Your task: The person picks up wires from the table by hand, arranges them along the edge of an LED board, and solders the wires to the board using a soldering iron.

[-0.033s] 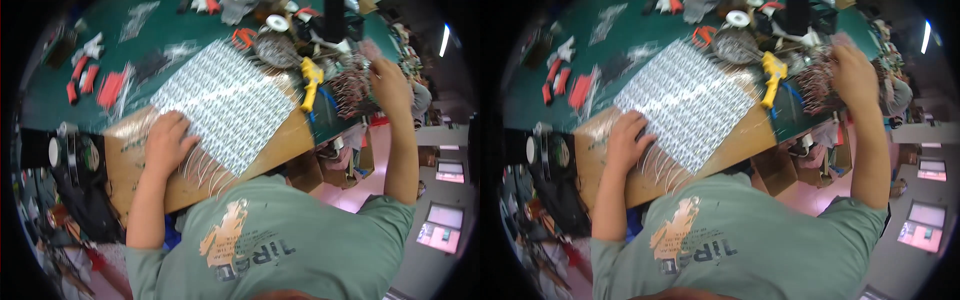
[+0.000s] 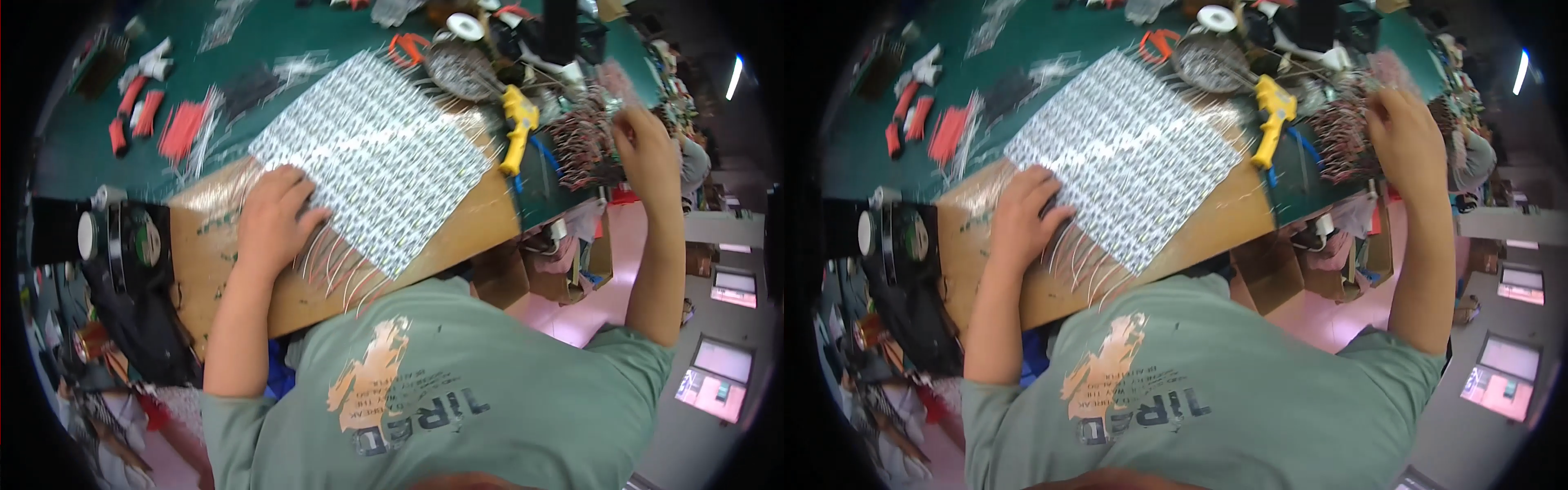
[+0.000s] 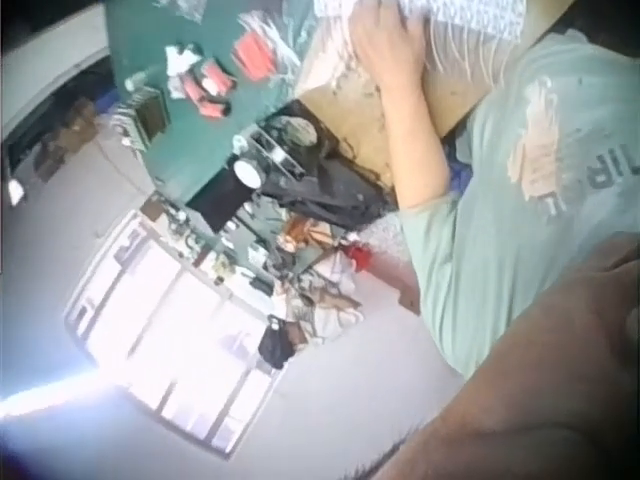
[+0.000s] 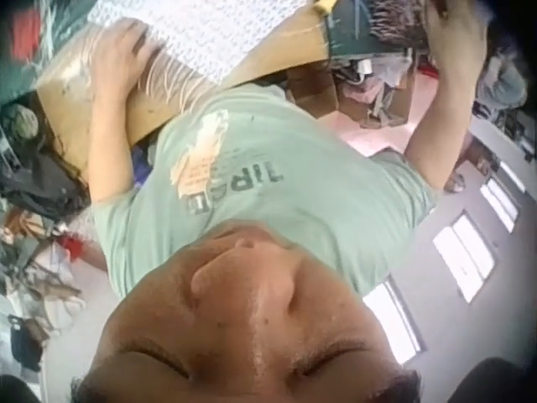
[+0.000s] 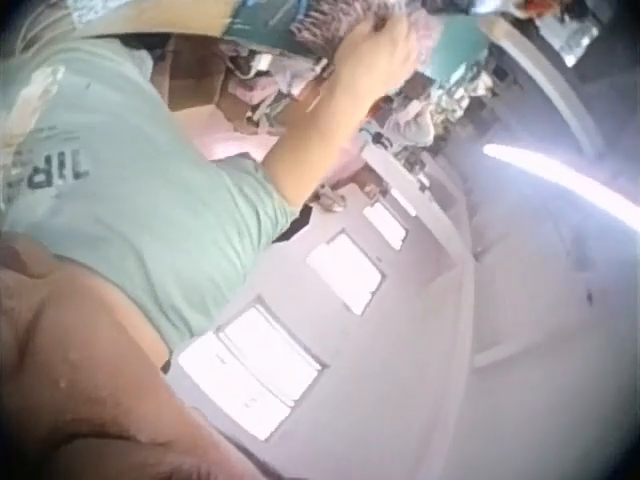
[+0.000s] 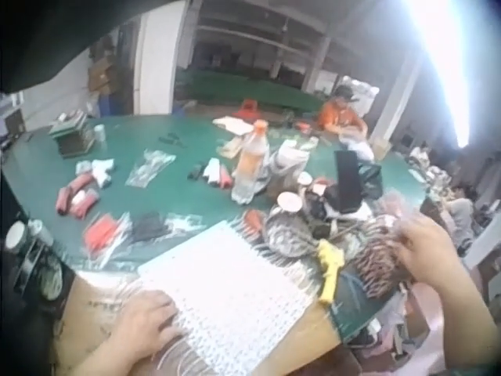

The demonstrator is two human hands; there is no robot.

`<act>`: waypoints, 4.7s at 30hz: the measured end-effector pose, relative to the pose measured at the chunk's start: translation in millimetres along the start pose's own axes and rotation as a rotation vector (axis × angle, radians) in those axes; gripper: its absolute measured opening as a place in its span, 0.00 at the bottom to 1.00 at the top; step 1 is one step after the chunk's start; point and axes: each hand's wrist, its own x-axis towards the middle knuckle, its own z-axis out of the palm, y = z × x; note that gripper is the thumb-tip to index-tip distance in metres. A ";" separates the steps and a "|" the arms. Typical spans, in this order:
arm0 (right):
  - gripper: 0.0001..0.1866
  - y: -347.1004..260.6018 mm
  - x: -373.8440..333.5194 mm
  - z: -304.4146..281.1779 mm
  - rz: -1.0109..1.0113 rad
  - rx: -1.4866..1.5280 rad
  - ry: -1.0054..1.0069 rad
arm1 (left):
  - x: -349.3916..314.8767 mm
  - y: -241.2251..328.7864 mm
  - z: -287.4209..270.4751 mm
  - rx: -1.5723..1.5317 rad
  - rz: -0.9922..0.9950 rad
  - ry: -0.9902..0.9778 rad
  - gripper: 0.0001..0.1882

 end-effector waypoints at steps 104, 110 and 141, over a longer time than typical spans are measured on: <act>0.04 -218.3 -142.6 107.7 -0.450 0.868 -0.192 | 6.2 -11.9 3.8 -0.070 -0.117 0.049 0.34; 0.03 -208.8 -133.2 98.9 -0.395 0.995 -0.170 | 4.8 -10.1 -0.1 -0.097 -0.190 -0.002 0.35; 0.04 -269.4 -44.6 129.3 -0.354 0.869 -0.020 | 2.7 -19.7 -0.2 -0.065 -0.323 0.098 0.42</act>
